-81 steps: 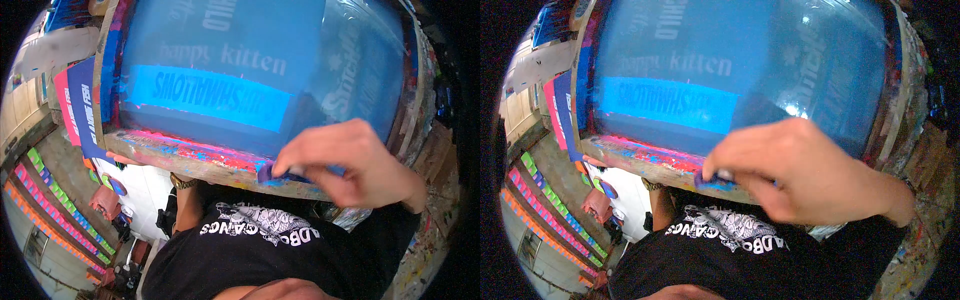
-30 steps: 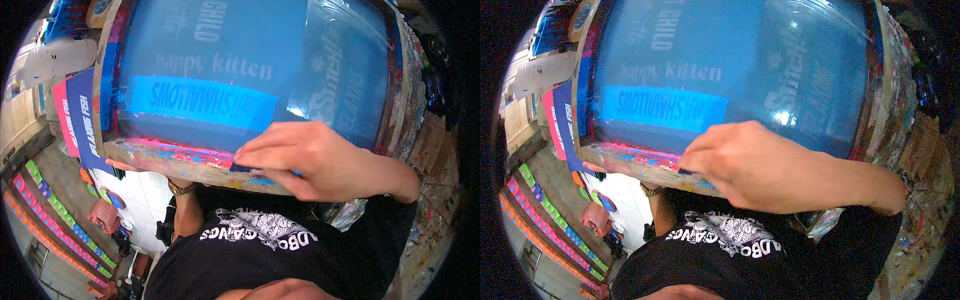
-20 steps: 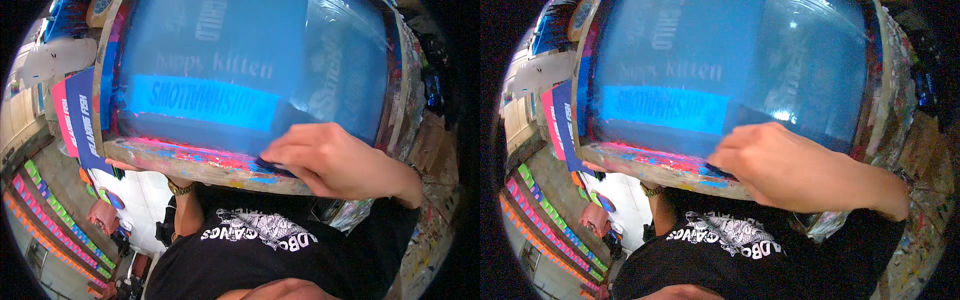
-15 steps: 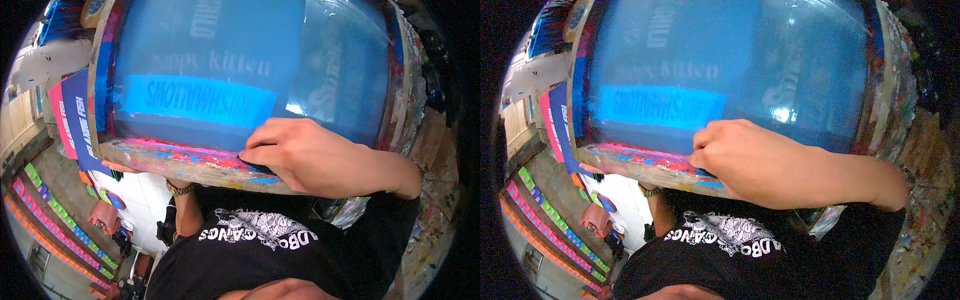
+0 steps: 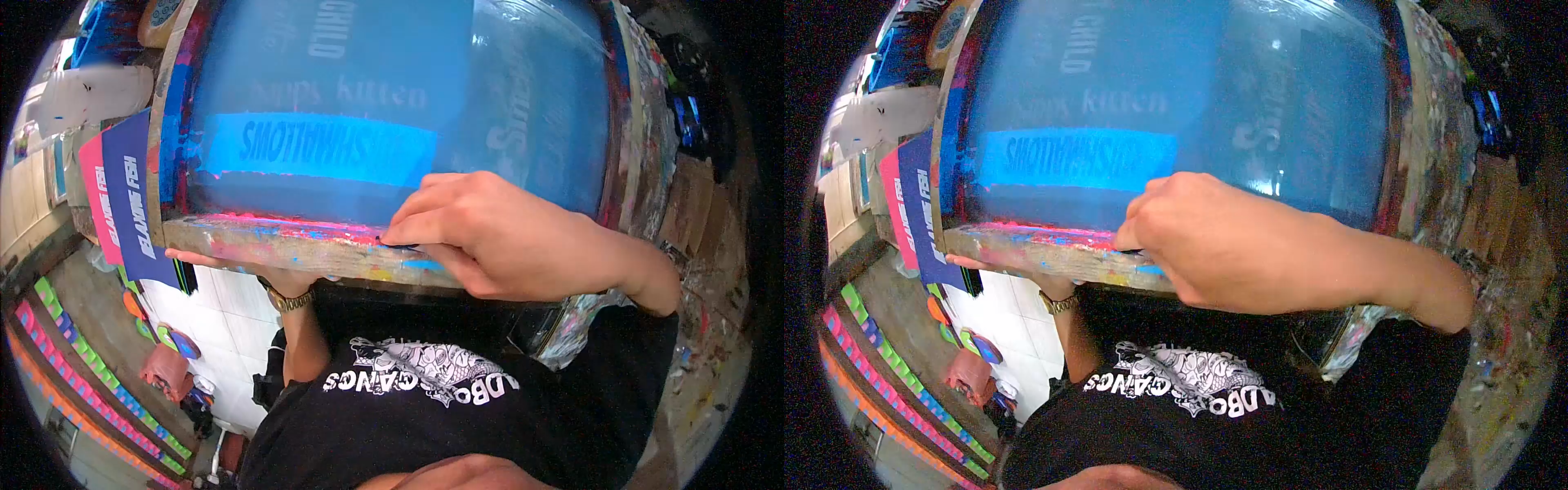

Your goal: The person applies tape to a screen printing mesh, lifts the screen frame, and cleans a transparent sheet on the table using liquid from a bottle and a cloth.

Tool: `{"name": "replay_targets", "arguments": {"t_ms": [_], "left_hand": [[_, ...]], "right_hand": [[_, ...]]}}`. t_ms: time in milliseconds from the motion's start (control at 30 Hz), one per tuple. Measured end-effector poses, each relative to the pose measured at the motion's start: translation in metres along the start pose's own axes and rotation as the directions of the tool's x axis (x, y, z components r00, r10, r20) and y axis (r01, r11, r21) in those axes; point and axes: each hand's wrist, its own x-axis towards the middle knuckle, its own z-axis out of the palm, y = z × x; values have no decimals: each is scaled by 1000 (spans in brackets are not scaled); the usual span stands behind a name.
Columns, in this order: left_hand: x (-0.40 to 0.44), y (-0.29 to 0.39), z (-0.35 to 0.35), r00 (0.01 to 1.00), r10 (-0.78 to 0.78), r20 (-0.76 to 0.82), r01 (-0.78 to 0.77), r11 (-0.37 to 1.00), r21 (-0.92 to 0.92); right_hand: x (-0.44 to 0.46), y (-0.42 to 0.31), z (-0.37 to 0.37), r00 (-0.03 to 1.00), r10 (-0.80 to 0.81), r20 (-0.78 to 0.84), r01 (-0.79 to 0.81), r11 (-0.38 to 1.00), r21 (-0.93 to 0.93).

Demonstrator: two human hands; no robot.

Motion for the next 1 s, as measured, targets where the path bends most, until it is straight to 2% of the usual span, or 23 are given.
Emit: {"name": "replay_targets", "arguments": {"t_ms": [133,200,233,300,333,400,433,467,500,533,600,633,667,700,733,767,800,833,867,933,1000], "left_hand": [[6,-2,12,999,18,-41,-18,1000,-8],[22,3,13,997,46,-65,-46,999,10],[30,9,10,996,55,-67,-51,997,60],[51,23,0,995,71,-71,-59,985,160],[27,13,6,1000,-23,-10,24,998,56],[15,10,8,999,-37,28,36,999,27],[9,9,9,998,-44,46,43,999,13],[20,13,6,997,-75,25,73,996,58],[20,13,8,996,-85,4,85,993,79],[20,13,9,995,-95,-16,96,990,99],[-24,-3,20,985,-166,56,166,986,-1],[-28,-9,29,976,-196,94,201,979,-47],[-9,3,28,958,-279,66,286,925,-251],[3,7,25,961,-270,57,275,928,-250],[9,8,20,936,-351,16,345,910,-229],[17,10,15,903,-428,-30,414,886,-209],[18,10,7,975,-223,12,223,975,16],[20,10,0,999,-7,53,-5,975,223],[9,6,1,990,-125,65,120,990,77],[-7,-10,9,973,-219,71,224,972,-66],[-12,-27,10,958,-285,-1,285,958,3]], "right_hand": [[-17,-10,-3,990,-29,-140,26,999,-22],[-22,-14,-13,980,186,66,-182,981,-70],[-24,-17,-18,979,194,53,-189,978,-91],[-27,-21,-27,948,252,193,-221,961,-168],[-29,-21,-33,944,269,191,-238,956,-174],[-37,-23,-52,982,189,23,-188,981,-47],[-47,-21,-66,959,217,-182,-236,967,-91],[-57,-18,-88,926,91,-366,-207,934,-290],[-71,-13,-110,811,250,-528,-389,906,-169],[-90,-2,-137,779,109,-618,-426,814,-394],[-144,41,-197,694,21,-719,-511,718,-472],[-171,63,-223,611,80,-788,-643,631,-434],[-188,82,-237,513,131,-848,-757,534,-375],[-190,98,-231,507,121,-854,-757,537,-373],[-189,117,-221,529,-41,-848,-818,242,-522],[-185,131,-216,579,-186,-794,-814,-89,-573],[-162,117,-192,657,-152,-738,-730,117,-674],[-129,90,-164,707,38,-706,-683,294,-669],[-109,84,-121,754,53,-654,-630,341,-698],[-84,65,-66,836,124,-534,-526,457,-718],[-84,76,-41,831,90,-548,-521,470,-713]]}}
